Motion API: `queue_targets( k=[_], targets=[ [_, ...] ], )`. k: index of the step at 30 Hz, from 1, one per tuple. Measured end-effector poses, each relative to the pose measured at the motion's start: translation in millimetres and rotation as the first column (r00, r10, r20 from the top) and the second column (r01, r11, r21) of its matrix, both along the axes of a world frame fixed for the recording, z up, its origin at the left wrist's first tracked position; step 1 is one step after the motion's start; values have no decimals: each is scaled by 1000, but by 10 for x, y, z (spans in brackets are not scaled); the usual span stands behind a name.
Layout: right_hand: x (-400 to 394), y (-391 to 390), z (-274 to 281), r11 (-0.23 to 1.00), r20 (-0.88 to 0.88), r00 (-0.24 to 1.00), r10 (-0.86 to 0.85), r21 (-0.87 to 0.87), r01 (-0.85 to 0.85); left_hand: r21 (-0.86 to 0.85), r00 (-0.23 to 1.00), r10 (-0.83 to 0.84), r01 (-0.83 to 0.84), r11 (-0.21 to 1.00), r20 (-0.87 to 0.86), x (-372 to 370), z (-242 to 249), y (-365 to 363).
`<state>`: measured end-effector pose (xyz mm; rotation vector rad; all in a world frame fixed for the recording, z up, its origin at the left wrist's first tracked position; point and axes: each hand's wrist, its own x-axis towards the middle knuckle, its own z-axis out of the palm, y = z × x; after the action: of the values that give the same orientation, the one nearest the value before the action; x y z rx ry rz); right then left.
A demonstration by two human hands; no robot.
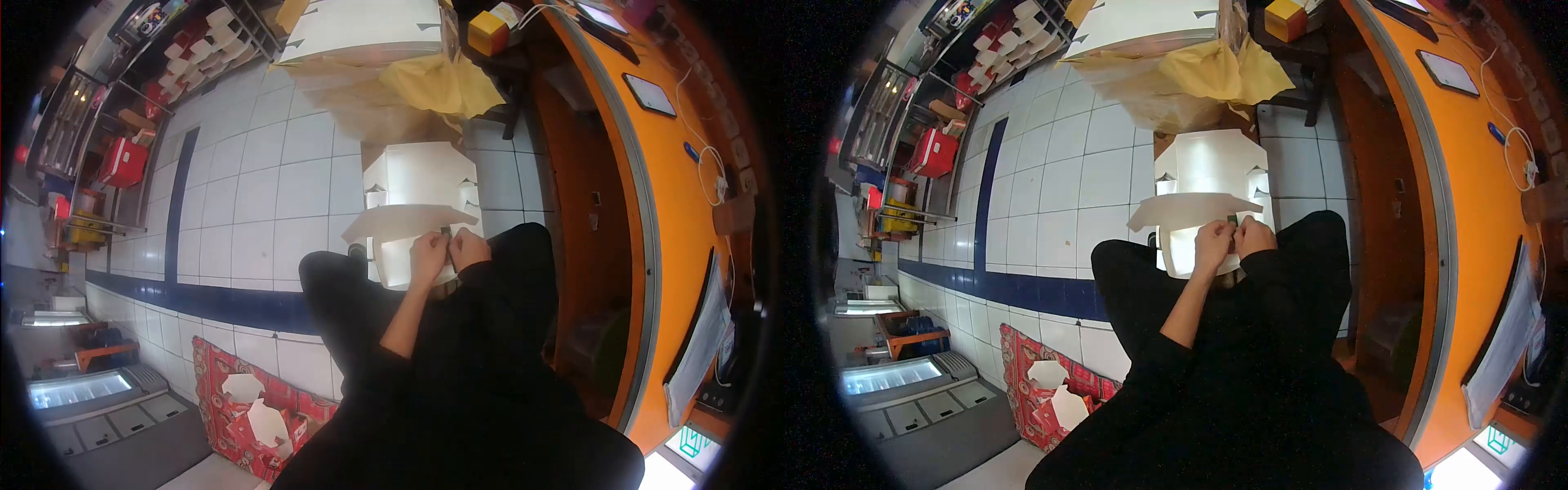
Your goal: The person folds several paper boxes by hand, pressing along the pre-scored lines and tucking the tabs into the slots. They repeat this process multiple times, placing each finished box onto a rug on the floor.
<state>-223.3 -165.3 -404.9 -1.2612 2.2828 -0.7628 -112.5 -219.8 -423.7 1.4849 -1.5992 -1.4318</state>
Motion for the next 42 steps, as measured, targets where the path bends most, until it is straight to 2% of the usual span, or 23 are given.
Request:
queue_targets(
  k=[3, 5, 7, 11, 13, 15, 17, 19, 20, 21, 22, 24, 25, 27, 28, 29, 31, 33, 34, 36, 37, 39, 42],
  targets=[
    [-41, 35, -7, 997, 171, 983, -72, 5, 72, 221, 989, -24, 57, 974, -148, 121, 271, 1],
    [-84, 87, 97, 989, 201, 968, -147, -1, 150, -391, 988, 60, 0, 921, 141, 326, 339, 13],
    [-170, 153, -55, 953, 235, 926, -297, 9, 303, -598, 886, 276, 2, 801, 372, 643, 702, 26],
    [-331, 258, -476, 889, 372, 826, -424, -4, 458, -468, 741, 362, -73, 881, 566, 1102, 574, -56],
    [-367, 232, -431, 895, 405, 813, -418, 29, 446, -270, 801, 168, -8, 963, 575, 1361, 464, -227],
    [-399, 291, -444, 892, 436, 789, -433, 80, 445, -439, 761, 353, -100, 893, 545, 1710, 762, -343],
    [-436, 268, -589, 892, 409, 814, -413, 1, 452, -563, 736, 621, -403, 721, 269, 2320, 1110, -392],
    [-494, 247, -769, 889, 443, 802, -400, -26, 458, -704, 613, 787, -591, 395, -73, 3245, 1303, -384],
    [-475, 243, -758, 886, 466, 789, -401, -20, 463, -709, 679, 732, -545, 447, -61, 3747, 1468, -238],
    [-439, 229, -681, 884, 489, 774, -402, -13, 467, -477, 501, 667, -845, 241, -551, 3917, 1678, -135],
    [-440, 214, -588, 887, 432, 791, -433, 48, 459, -89, 134, 468, -989, 117, -874, 4017, 1815, -81],
    [-339, 159, -450, 887, 383, 804, -454, 105, 451, -49, 117, 405, -984, 173, -907, 3871, 1824, 41],
    [-295, 136, -425, 903, 242, 875, -420, 14, 429, 2, 82, 346, -972, 235, -935, 3782, 1804, 81],
    [-272, 123, -423, 916, 76, 918, -389, -75, 394, -27, 306, 521, -879, 475, -797, 3747, 1237, -24],
    [-269, 110, -487, 929, -14, 930, -366, -67, 365, -243, 585, 541, -782, 574, -604, 3460, 898, -81],
    [-276, 105, -512, 942, -103, 936, -336, -55, 332, -295, 752, 483, -635, 714, -448, 3243, 600, -151],
    [-264, 124, -426, 943, -78, 939, -334, -41, 331, -5, 800, 537, -559, 829, -268, 2447, 547, -235],
    [-264, 129, -387, 942, -44, 941, -335, -30, 334, -207, 945, 319, -300, 931, 65, 1959, 281, -268],
    [-279, 148, -411, 950, -38, 949, -312, -18, 311, -309, 926, 221, -123, 943, 306, 1701, 306, -258],
    [-288, 202, -445, 956, -36, 956, -293, -1, 293, -335, 884, 125, 38, 941, 451, 1398, 240, -268],
    [-267, 206, -454, 951, -46, 950, -308, -21, 307, -335, 885, 124, 38, 942, 449, 1277, 284, -256],
    [-257, 202, -470, 945, -56, 944, -326, -46, 324, -71, 834, -13, 63, 995, 551, 1100, 349, -252],
    [-247, 212, -466, 944, -124, 939, -320, -128, 305, -155, 847, 67, 19, 988, 528, 1056, 262, -202]
  ],
)
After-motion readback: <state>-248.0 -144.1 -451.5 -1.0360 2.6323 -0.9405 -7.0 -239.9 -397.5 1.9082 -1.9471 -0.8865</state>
